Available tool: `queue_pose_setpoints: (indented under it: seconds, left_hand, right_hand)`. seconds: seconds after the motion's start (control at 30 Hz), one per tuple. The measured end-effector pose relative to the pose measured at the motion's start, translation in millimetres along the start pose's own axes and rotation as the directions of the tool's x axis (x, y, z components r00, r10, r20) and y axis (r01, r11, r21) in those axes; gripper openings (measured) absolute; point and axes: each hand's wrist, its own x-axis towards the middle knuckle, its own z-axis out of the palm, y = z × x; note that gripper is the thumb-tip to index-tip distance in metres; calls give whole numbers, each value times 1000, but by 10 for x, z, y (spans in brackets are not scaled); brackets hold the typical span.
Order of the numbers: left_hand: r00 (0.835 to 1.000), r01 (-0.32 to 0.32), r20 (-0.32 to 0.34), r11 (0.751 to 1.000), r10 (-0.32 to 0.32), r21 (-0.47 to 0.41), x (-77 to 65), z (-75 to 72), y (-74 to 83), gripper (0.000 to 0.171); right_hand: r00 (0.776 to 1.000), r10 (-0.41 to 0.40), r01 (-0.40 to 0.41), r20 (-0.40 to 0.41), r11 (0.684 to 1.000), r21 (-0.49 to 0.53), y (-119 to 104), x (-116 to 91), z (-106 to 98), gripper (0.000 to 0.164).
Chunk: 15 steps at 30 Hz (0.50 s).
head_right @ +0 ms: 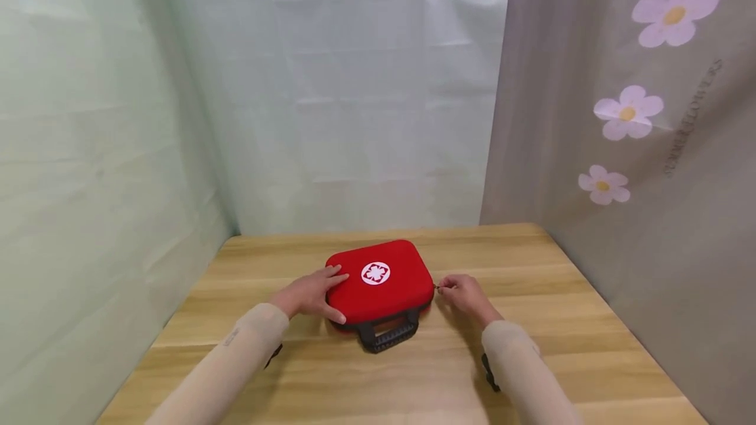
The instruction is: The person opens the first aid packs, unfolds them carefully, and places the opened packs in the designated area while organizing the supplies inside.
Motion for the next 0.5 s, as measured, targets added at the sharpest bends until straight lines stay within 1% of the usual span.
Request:
queue_pose_setpoints:
  seconds: [0.2, 0.3, 0.37, 0.43, 0.5]
  left_hand:
    - [999, 31, -27, 999, -32, -33, 26, 2, -47, 100]
    - [999, 36, -26, 999, -37, -40, 32, 20, -62, 101]
    - [999, 35, -17, 999, -36, -41, 36, 42, -46, 100]
    - [999, 29, -19, 999, -30, -36, 52, 59, -6, 99]
    - [999, 35, -31, 999, -36, -29, 84, 69, 37, 99]
  right_hand:
    - [1000, -26, 26, 5, 1000, -10, -51, 72, -69, 9]
    - [999, -36, 36, 16, 999, -14, -53, 72, -82, 8]
    - [999, -44, 45, 29, 998, -41, -34, 47, -76, 7]
    - [996, -58, 62, 61, 996, -61, -10, 14, -66, 7]
    - [990, -72, 79, 121, 995, -56, -10, -9, -41, 7]
